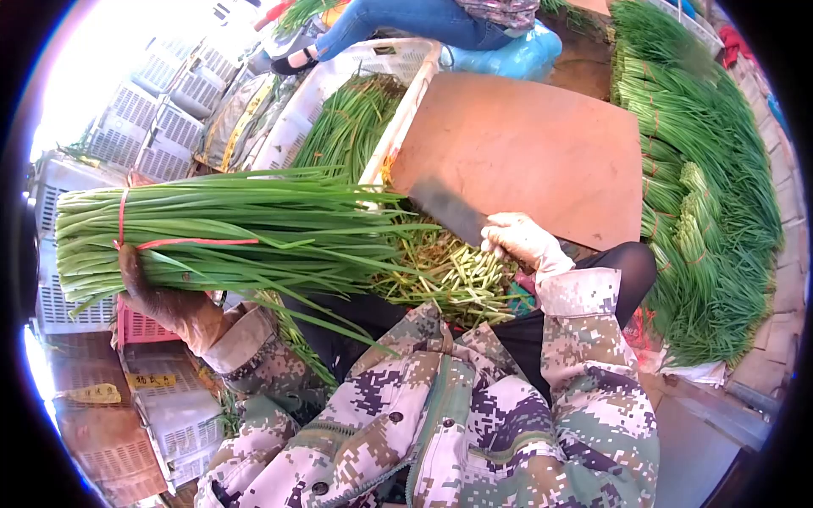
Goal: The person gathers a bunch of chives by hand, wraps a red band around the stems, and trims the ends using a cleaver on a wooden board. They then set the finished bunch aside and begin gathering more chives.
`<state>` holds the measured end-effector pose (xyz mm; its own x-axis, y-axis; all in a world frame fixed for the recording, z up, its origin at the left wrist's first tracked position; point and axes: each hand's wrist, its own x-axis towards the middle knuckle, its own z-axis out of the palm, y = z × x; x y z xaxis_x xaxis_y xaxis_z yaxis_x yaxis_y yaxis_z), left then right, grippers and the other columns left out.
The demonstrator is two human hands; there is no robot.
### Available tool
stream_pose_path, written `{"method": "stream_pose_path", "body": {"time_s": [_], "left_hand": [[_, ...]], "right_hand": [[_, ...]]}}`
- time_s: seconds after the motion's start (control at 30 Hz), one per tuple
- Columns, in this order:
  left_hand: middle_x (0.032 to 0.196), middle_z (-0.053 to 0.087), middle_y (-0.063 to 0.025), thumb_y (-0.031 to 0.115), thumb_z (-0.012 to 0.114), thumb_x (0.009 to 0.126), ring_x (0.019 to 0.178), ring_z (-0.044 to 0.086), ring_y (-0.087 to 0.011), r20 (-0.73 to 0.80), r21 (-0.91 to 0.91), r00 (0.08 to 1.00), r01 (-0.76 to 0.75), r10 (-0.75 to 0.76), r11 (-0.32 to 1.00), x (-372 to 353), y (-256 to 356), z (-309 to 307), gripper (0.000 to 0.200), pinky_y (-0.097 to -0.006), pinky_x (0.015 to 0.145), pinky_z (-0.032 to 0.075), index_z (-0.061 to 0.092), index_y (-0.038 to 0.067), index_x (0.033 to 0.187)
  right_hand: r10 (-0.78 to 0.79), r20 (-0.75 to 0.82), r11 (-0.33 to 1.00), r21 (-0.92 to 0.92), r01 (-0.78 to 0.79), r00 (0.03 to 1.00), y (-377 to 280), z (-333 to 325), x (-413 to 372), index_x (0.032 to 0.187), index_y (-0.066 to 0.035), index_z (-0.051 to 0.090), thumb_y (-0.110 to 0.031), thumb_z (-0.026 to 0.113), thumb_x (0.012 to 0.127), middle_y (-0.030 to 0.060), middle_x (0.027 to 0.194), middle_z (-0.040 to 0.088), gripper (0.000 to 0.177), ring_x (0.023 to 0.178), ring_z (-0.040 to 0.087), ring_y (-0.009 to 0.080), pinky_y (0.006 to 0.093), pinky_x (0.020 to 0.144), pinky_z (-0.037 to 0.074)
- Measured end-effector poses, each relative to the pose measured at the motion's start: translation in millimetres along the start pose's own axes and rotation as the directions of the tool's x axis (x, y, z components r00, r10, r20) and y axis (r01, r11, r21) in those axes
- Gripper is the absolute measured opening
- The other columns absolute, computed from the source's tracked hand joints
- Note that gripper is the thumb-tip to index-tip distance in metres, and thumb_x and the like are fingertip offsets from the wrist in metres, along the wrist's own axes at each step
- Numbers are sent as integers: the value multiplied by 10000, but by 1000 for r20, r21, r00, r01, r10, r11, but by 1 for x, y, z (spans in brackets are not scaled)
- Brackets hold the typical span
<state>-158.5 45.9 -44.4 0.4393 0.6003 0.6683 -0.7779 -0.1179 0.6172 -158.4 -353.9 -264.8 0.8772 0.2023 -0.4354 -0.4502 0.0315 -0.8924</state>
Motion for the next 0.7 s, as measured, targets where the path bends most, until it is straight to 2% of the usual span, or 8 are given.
{"method": "stream_pose_path", "body": {"time_s": [0.03, 0.1, 0.23, 0.3, 0.4, 0.5, 0.57, 0.7], "left_hand": [[1105, 622, -126, 177, 683, 777, 970, 615, -222, 1, -2, 1000, -22, 22, 1000, 0, 1, -2, 434, -377, 876, 518, 577, -16, 1151], [1103, 624, -125, 171, 686, 775, 973, 613, -218, -21, -28, 1000, 20, -20, 999, 2, 0, -11, 402, -381, 883, 514, 599, -13, 1121], [1112, 623, -125, 161, 685, 779, 985, 609, -217, -22, -20, 1000, -10, 9, 1000, 2, 1, -14, 341, -390, 902, 504, 633, -6, 1072], [1119, 621, -127, 158, 685, 781, 987, 609, -217, -26, -30, 1000, -9, 8, 999, 2, 0, -14, 329, -393, 902, 504, 641, -7, 1062], [1133, 614, -136, 144, 681, 785, 987, 610, -223, -21, -4, 1000, -2, 2, 1000, 1, -3, -15, 368, -383, 892, 513, 618, -10, 1114], [1136, 609, -141, 140, 697, 771, 980, 613, -228, 8, 4, 999, -31, 31, 1000, -6, 0, -3, 432, -374, 879, 521, 589, -17, 1159], [1133, 611, -140, 145, 715, 754, 974, 617, -233, -102, 75, 995, 28, -21, 997, -15, 6, 9, 498, -372, 875, 524, 556, -25, 1194], [1180, 589, -156, 166, 725, 746, 993, 613, -235, -117, 86, 992, 68, -58, 994, -13, 2, -1, 583, -379, 898, 520, 510, -37, 1249]], "right_hand": [[77, 51, 978, -196, -66, 996, 0, 6, -1, 1195, 50, 564, -152, 628, 873, 64, 818, 675, 385, 644, 551, 75, 229, 572, 455], [16, 196, 829, -551, 97, 981, 11, 12, 5, 1103, -3, 658, -170, 634, 854, 74, 808, 697, 300, 689, 605, 118, 287, 630, 489], [-119, 154, 555, -809, 194, 981, 29, 28, 9, 1127, -171, 676, -222, 614, 847, 130, 901, 684, 291, 800, 650, 262, 385, 730, 513], [-250, 174, 191, -955, 225, 952, 37, 30, 17, 1128, -196, 651, -208, 590, 854, 114, 903, 648, 281, 850, 634, 303, 423, 721, 512], [-443, 294, -59, -952, 300, 847, 42, 13, 34, 955, -155, 636, -280, 602, 840, 114, 805, 606, 174, 760, 616, 310, 461, 657, 479], [-658, 474, -399, -878, 263, 585, 46, -9, 51, 917, -175, 629, -308, 549, 870, 38, 811, 614, 162, 788, 612, 215, 381, 661, 437], [-564, 531, -520, -823, 228, 632, 29, -20, 52, 986, -194, 609, -246, 515, 866, 16, 872, 610, 161, 845, 601, 200, 383, 711, 426], [-461, 532, -539, -804, 252, 710, 21, -40, 62, 1145, -193, 592, -216, 518, 850, 29, 932, 602, 305, 923, 586, 190, 405, 779, 422]]}}
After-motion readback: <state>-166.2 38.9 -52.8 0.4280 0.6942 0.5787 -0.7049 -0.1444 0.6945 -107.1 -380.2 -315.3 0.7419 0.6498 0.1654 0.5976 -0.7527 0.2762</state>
